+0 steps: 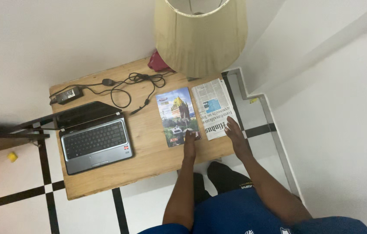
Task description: The person organizes a small wooden desk by moving a laptop, lamp, and books, then wipes the surface with a red cloth. They repeatedly adjust the laptop and lamp positions and wipe the desk multiple times.
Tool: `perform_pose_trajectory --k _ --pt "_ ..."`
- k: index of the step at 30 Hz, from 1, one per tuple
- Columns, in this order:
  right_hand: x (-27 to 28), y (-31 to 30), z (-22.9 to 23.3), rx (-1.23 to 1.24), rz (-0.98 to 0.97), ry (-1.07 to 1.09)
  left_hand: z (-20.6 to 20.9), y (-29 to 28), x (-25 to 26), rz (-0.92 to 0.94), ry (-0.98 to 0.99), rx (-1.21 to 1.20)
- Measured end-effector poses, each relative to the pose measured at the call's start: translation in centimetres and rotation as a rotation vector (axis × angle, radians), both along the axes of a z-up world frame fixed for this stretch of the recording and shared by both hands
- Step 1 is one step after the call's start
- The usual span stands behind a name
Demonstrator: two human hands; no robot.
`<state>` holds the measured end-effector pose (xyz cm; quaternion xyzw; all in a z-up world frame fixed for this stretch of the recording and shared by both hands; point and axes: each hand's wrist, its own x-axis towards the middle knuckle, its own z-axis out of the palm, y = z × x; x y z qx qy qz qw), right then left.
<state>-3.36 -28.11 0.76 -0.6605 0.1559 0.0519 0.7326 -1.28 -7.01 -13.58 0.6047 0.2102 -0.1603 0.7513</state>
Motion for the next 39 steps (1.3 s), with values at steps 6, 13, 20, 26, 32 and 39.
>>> perform_pose_trajectory --k 6,13,20,26,32,39 --pt "0.3 -0.3 -1.5 -0.006 0.022 0.043 0.1 0.5 -2.1 -0.01 -0.018 0.087" --pt "0.4 -2.7 -6.4 -0.178 -0.153 0.092 2.2 0.1 -3.8 -0.041 0.016 0.238" --pt "1.4 -4.2 -10.3 -0.425 -0.053 0.089 5.2 -4.3 -0.3 -0.344 -0.099 0.37" --pt "1.7 -4.6 -10.4 -0.383 -0.069 0.285 5.7 -6.1 4.5 -0.482 -0.196 0.577" --pt "1.7 -5.2 -8.9 -0.389 -0.001 0.427 5.5 -6.4 7.8 -0.558 -0.173 0.685" --pt "1.9 -6.1 -8.3 -0.392 0.142 0.316 5.2 -7.1 6.5 -0.845 -0.369 0.929"
